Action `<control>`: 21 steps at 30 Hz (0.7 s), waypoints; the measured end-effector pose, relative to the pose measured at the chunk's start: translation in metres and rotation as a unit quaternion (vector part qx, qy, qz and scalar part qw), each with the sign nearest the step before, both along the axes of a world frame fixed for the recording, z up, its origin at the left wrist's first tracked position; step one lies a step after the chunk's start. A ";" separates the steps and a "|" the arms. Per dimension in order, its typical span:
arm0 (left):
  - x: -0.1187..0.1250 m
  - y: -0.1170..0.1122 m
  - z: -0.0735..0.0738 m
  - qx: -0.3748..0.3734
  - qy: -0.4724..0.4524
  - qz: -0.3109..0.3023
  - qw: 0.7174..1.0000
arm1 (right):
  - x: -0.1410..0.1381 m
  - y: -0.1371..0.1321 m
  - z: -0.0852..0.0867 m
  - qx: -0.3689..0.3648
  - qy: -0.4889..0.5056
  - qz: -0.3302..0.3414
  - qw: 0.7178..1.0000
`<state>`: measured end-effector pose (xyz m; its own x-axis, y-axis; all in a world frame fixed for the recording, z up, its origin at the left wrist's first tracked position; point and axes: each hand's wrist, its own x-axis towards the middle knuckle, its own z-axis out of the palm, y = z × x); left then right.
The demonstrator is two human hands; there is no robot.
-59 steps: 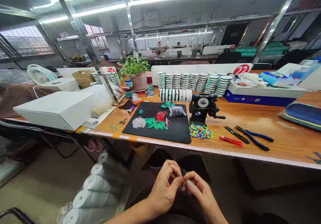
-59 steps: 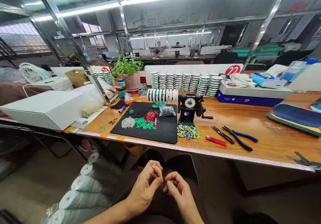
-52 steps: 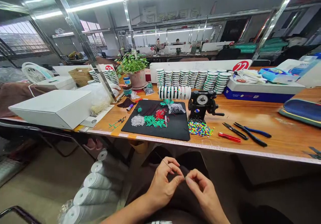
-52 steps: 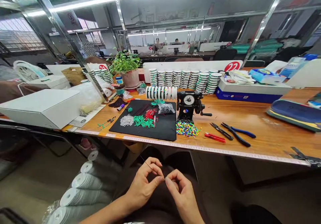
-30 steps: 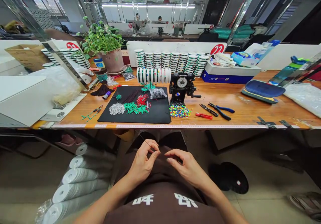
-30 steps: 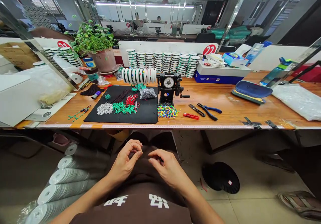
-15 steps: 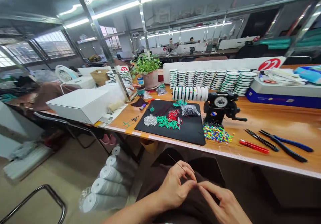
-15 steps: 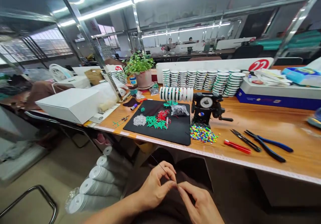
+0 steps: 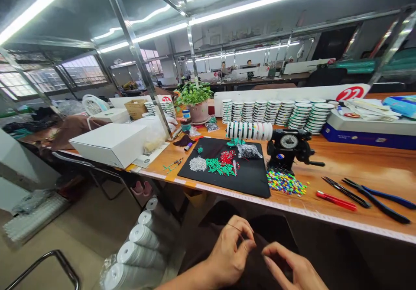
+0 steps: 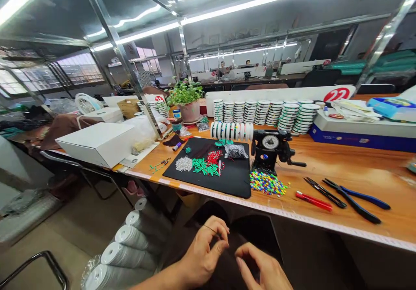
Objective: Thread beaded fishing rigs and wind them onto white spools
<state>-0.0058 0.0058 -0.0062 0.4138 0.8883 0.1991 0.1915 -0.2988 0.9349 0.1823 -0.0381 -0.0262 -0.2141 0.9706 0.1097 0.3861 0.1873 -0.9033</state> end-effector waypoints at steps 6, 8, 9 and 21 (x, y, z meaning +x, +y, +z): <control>0.005 0.011 0.007 -0.025 0.015 -0.032 0.999 | -0.001 -0.001 0.029 0.013 -0.016 -0.059 0.998; 0.005 0.014 0.007 -0.014 0.015 -0.041 0.999 | -0.001 0.000 0.032 0.013 -0.019 -0.061 0.998; 0.005 0.015 0.007 -0.009 0.015 -0.040 0.999 | -0.001 0.000 0.032 0.015 -0.016 -0.065 0.998; 0.004 0.017 0.007 0.010 0.008 -0.012 1.000 | -0.004 -0.004 0.030 0.092 -0.081 -0.092 0.988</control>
